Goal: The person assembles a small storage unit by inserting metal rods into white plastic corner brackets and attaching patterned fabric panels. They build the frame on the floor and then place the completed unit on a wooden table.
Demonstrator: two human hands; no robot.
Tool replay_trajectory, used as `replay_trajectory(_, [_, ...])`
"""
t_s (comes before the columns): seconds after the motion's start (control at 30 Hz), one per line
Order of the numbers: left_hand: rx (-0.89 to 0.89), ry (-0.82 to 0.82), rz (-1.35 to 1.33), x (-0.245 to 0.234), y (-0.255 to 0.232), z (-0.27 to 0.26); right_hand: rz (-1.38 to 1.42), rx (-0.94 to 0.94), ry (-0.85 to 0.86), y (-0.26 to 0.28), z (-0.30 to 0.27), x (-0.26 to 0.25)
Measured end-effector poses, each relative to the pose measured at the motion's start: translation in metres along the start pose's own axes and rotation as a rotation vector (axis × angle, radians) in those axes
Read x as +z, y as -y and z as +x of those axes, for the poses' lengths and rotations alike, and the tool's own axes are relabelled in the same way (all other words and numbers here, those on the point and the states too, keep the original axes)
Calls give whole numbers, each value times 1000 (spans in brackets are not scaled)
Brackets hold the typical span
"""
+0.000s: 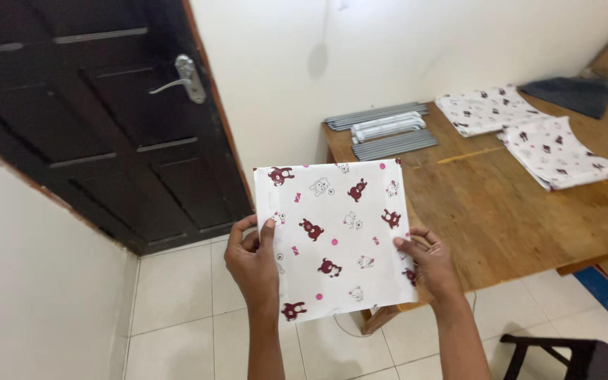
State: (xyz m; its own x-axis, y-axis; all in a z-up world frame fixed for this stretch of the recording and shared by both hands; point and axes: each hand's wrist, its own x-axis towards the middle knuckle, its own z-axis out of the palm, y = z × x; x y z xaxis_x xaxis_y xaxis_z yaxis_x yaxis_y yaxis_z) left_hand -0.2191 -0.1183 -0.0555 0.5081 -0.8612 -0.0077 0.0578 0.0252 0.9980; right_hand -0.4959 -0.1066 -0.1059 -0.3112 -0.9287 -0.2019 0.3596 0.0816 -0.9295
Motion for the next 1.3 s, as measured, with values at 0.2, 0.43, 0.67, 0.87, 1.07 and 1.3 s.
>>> replay_trajectory(0.2, [25, 233, -134, 81, 8, -25, -48, -243, -227, 42, 1, -63])
replay_trajectory(0.43, [104, 544, -158, 210, 29, -78, -5, -390, -339, 106, 21, -165])
replay_trajectory(0.67, [-64, 441, -44, 305, 63, -130, -98, -383, -499, 122, 37, -283])
replay_trajectory(0.87, [-1, 417, 179, 366, 68, -135, -23, -187, -606, 119, 64, -331])
replay_trajectory(1.07, [108, 560, 49, 451, 64, -117, -53, -303, -534, 154, 116, -371])
replay_trajectory(1.3, [-54, 841, 29, 553, 63, -114, 11, -452, -599, 194, 159, -404])
